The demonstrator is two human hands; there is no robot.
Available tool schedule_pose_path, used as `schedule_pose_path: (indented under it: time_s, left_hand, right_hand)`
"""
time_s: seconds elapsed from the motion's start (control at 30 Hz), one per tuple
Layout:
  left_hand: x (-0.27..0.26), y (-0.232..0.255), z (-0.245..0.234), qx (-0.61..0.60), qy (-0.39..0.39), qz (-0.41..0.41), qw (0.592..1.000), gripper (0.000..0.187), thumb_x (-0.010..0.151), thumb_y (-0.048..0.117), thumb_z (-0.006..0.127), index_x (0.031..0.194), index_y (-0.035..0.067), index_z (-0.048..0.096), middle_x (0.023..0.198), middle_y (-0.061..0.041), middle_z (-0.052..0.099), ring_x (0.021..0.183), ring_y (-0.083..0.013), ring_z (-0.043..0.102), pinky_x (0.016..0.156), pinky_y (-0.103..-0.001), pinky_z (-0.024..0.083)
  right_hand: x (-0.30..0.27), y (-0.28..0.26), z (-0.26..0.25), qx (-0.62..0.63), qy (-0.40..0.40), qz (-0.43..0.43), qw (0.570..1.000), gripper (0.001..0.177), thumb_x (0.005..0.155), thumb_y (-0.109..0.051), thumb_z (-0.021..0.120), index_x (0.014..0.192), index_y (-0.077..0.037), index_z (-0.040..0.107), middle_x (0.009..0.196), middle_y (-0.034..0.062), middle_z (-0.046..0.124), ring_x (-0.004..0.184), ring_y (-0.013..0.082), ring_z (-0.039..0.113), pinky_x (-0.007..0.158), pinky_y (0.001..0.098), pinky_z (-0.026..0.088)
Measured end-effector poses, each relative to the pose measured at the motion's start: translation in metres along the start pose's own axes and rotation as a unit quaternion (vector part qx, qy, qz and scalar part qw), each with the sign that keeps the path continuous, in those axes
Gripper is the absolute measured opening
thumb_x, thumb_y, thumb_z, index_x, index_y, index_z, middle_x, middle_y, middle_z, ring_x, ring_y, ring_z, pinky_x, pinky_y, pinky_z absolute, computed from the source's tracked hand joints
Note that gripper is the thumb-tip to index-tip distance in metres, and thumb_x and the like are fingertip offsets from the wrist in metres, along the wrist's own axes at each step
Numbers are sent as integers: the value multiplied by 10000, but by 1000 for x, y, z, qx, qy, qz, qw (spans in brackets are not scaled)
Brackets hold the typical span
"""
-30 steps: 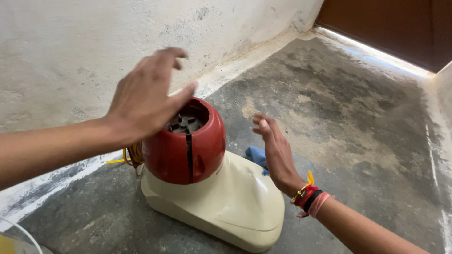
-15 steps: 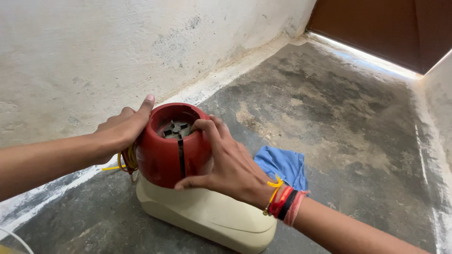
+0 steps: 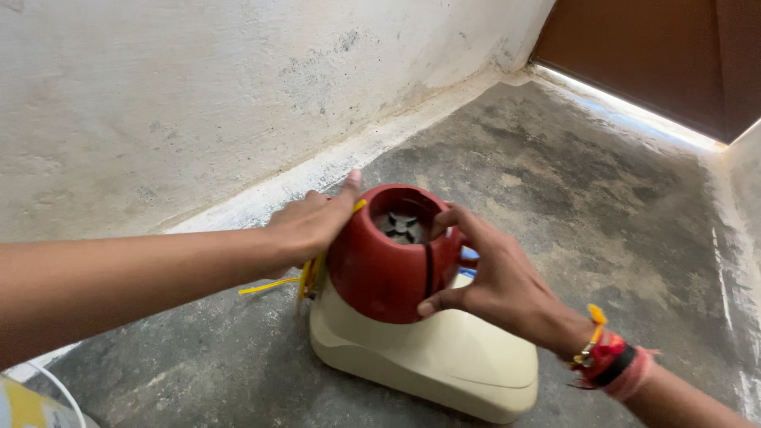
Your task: The person wipes the exterior of a red and cream-colored appliance with a blue cloth. They also untangle and organize the appliance's yellow and white power cords on the floor. The person repeatedly wipes the top and sides of the appliance throughout the clip.
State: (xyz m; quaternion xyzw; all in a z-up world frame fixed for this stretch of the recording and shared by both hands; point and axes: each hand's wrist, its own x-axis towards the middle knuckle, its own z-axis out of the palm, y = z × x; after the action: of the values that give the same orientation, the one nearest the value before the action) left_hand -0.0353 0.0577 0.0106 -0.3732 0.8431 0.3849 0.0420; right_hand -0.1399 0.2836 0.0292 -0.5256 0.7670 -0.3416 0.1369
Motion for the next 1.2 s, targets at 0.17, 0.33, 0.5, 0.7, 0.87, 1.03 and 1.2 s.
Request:
schedule_pose_path:
  time_s: [0.17,0.33,0.5,0.7,0.87,1.03,1.2]
  left_hand:
    - [-21,20,33,-7,-54,44,998,857,1004,727,127,1377,7,405,1023,-187,768,922,-318,801,743,-389,634]
    - [2,-23,25,-120,-120,127,977,611,1017,453,258,1421,94,544,1210,-25,631,1060,-288,701,784,-451,660]
    - [35,-62,25,-23,-85,308,947,482,710,127,719,1191,95,733,1104,-37,791,1007,-195,767,855,-331,598]
    - [34,-62,37,17,-30,313,949,406,703,251,855,1056,70,770,955,-109,785,916,-254,757,813,-377,572]
    - [31,-67,33,-18,2,394,919,293,775,233,791,1019,73,761,946,-103,782,905,-252,767,803,-362,582]
    - [20,-54,30,142,13,400,905,136,817,112,683,903,7,674,788,-176,704,738,-332,697,641,-426,551]
    - [12,-54,38,164,15,384,908,100,812,37,581,886,-28,565,660,-101,618,499,-225,634,418,-356,555]
  right_hand:
    - [-25,60,-47,-27,-49,60,997,878,480,-245,1008,1211,-161,530,1566,86,437,1357,334,567,1047,542,435]
    - [-19,94,-90,-2,-100,136,986,989,656,-436,862,1542,-295,446,1549,89,487,1426,322,477,1057,618,359]
    - [43,35,-96,-80,-11,148,986,652,908,-632,584,1360,-162,592,1543,104,590,1352,326,561,1020,648,514]
    - [105,-63,-25,-383,-266,41,884,690,770,-662,642,1309,-231,646,1276,67,701,1233,233,646,1006,440,514]
    - [132,-78,14,-433,-329,34,838,694,704,-668,713,1184,-168,712,1113,42,767,1098,234,706,948,383,541]
    - [125,-64,22,-374,-352,94,853,647,649,-632,755,1123,-194,782,937,80,790,860,243,767,806,372,583]
    - [114,-55,26,-368,-306,113,871,601,666,-626,761,1144,-260,769,804,61,798,695,246,760,664,376,579]
